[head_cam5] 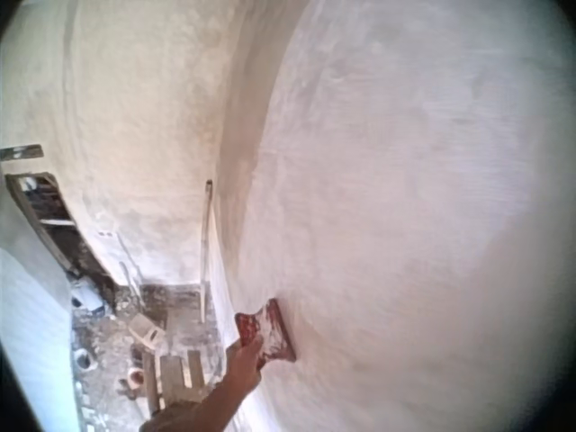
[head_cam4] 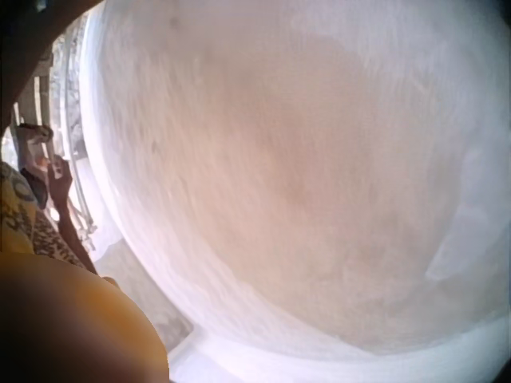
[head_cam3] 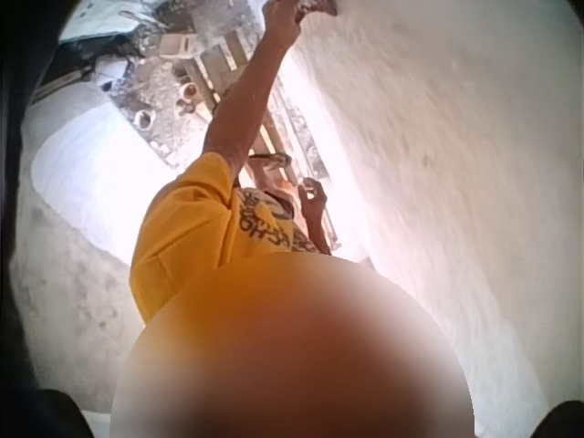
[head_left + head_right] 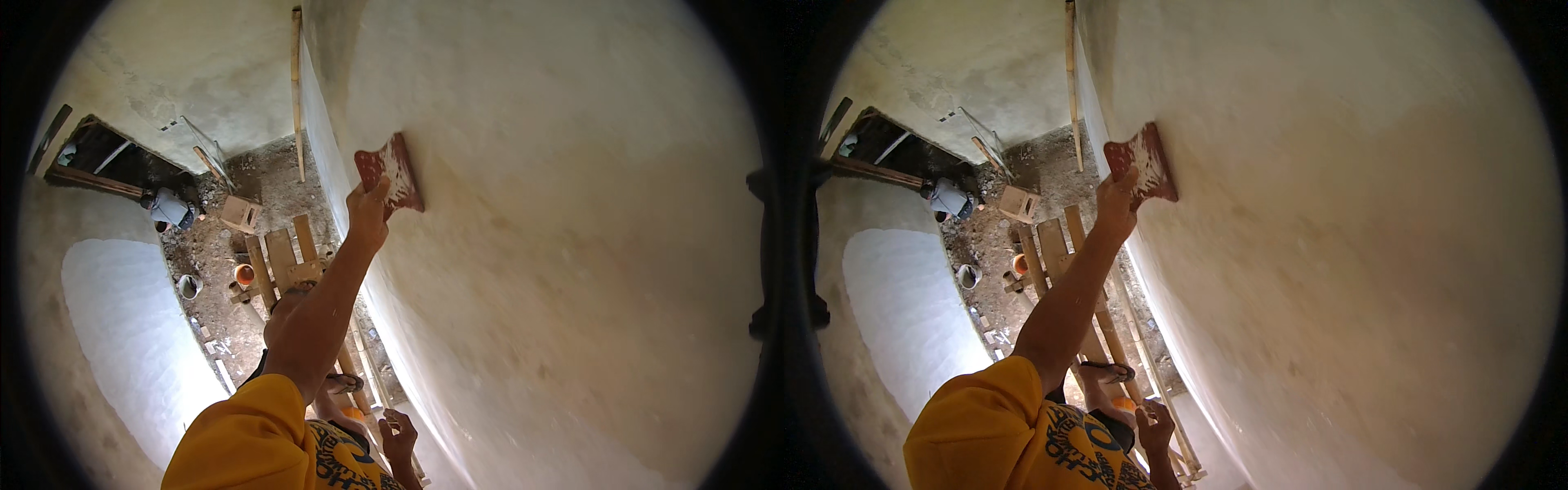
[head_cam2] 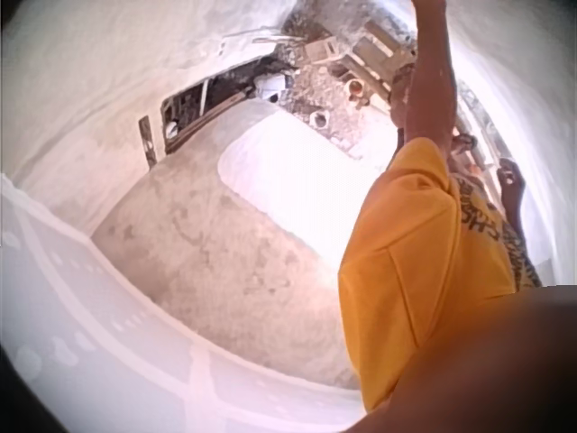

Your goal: The person applies white plaster to a wall using a trowel and a smaller scraper, repeatedly scooping material from a bucket and smoothing the surface. The person works on a wooden scaffold, spreading and leveling the plaster across the wall.

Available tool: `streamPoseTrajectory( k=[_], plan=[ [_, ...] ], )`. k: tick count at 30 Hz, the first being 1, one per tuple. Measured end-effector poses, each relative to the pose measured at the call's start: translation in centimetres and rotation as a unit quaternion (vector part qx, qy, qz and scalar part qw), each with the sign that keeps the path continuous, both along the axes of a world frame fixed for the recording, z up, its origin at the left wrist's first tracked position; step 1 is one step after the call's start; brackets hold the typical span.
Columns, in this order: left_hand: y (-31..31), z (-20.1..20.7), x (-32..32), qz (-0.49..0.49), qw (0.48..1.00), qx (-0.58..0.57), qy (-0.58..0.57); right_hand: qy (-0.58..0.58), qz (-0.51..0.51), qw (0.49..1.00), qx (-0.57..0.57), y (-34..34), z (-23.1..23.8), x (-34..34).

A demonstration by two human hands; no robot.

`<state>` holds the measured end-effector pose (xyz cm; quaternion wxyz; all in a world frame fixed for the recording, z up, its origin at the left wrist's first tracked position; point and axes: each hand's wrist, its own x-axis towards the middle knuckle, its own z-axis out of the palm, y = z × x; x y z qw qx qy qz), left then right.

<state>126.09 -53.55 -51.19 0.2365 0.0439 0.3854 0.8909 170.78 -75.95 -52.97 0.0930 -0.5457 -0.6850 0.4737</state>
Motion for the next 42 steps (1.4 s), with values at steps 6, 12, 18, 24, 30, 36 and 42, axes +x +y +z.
streamPoseTrajectory(
  k=[6, 12, 18, 24, 30, 36, 42],
  plan=[
    [-2.3, 8.2, -0.1, -0.076, 0.994, 0.074, -0.040, 0.000, 0.000, 1.000, -0.019, -1.3, 0.2, -1.0],
    [-3.1, 10.2, 5.7, -0.088, 0.980, -0.142, 0.107, 0.001, 0.004, 1.000, -0.026, -0.5, 0.1, -0.7],
    [-6.1, 7.6, 12.6, -0.065, 0.955, -0.183, 0.222, -0.005, 0.020, 1.000, -0.011, 0.8, 0.2, -1.1],
    [-2.1, 6.9, 3.3, 0.082, 0.954, -0.263, 0.116, 0.010, -0.005, 1.000, 0.027, 1.7, 1.4, -1.7],
    [1.4, 16.8, 7.3, 0.068, 0.889, -0.263, 0.368, 0.004, -0.014, 0.999, 0.040, 0.7, 1.3, -2.6],
    [-11.1, 13.4, 13.9, -0.258, 0.799, -0.019, 0.543, 0.013, 0.021, 0.999, 0.030, 1.8, 2.9, -6.9],
    [-7.2, 10.8, -3.5, 0.070, 0.941, -0.262, 0.201, 0.069, -0.087, 0.991, 0.069, 3.2, 4.9, -8.5]
  ],
)
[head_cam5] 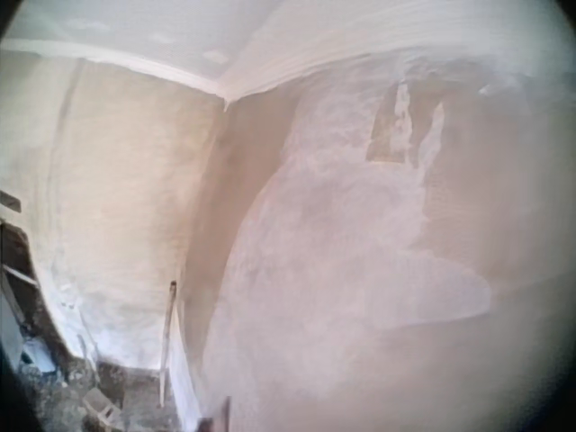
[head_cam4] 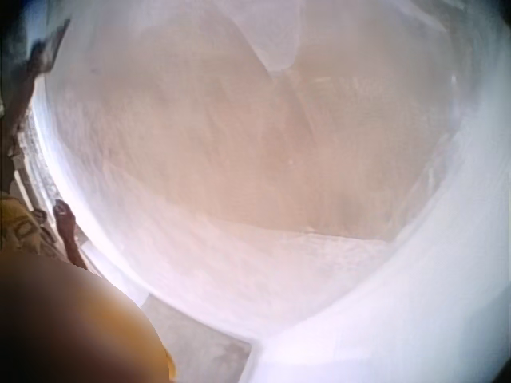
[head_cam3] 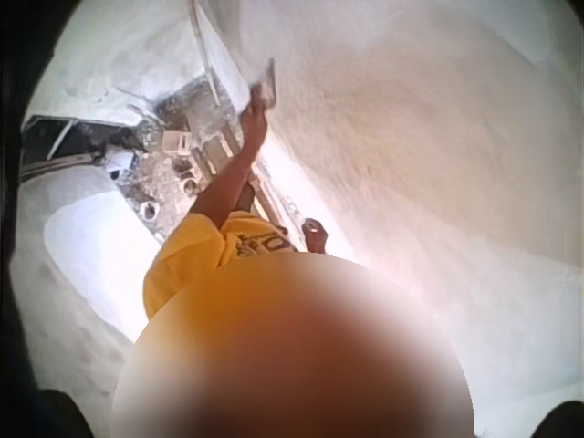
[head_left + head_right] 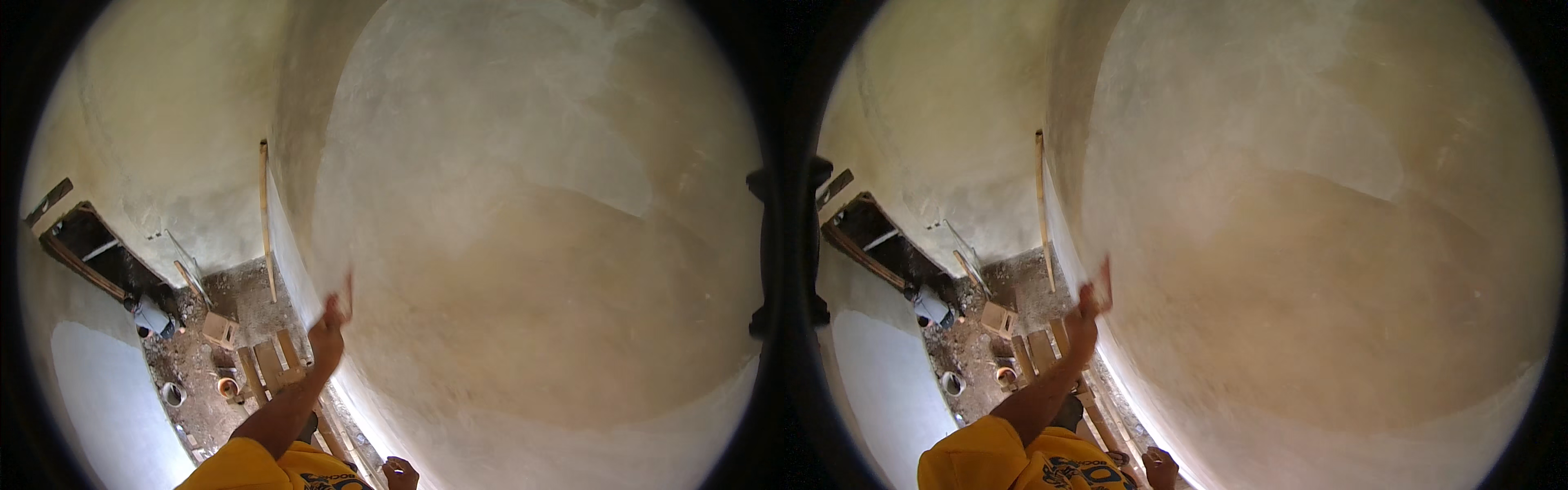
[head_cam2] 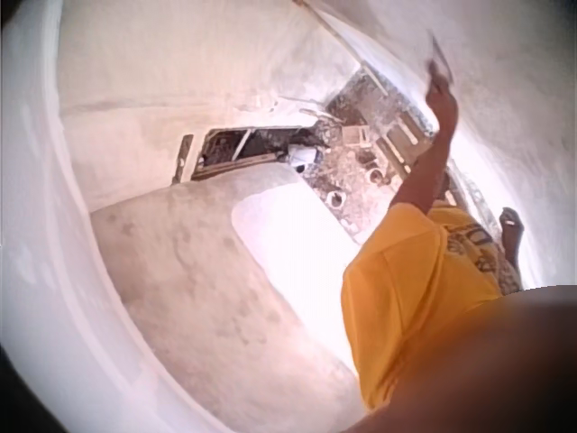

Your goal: The person applies white plaster to a wall using a trowel and a smaller scraper, repeatedly scooping material from a bucket and smoothing the surface. The person works on a wooden scaffold, spreading and leveling the plaster across the wall.

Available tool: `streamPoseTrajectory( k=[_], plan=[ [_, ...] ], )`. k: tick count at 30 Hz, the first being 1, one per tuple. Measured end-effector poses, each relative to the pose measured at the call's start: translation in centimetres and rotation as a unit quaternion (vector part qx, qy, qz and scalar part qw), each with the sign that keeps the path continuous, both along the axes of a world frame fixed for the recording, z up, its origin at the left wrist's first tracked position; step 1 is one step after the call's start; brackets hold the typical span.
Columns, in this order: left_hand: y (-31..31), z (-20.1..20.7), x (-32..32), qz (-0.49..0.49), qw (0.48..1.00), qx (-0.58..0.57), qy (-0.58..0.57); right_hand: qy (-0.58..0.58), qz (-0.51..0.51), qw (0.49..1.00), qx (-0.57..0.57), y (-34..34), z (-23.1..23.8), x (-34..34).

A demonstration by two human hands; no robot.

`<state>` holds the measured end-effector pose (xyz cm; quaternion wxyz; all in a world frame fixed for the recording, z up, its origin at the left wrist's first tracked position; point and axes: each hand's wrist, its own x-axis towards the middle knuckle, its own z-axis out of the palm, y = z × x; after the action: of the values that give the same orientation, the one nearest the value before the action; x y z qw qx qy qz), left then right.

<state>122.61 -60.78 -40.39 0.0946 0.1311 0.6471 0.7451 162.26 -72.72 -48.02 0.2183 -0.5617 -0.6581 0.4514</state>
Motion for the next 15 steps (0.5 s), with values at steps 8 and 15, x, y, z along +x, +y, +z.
streamPoseTrajectory(
  k=[8, 15],
  plan=[
    [10.0, 22.5, -12.7, -0.044, 0.977, 0.182, 0.105, -0.073, -0.027, 0.997, -0.025, -3.8, 1.1, -0.8],
    [5.2, 22.9, 5.8, -0.239, 0.865, 0.107, 0.427, -0.049, -0.034, 0.993, -0.101, -3.3, 3.0, -5.1]
  ],
)
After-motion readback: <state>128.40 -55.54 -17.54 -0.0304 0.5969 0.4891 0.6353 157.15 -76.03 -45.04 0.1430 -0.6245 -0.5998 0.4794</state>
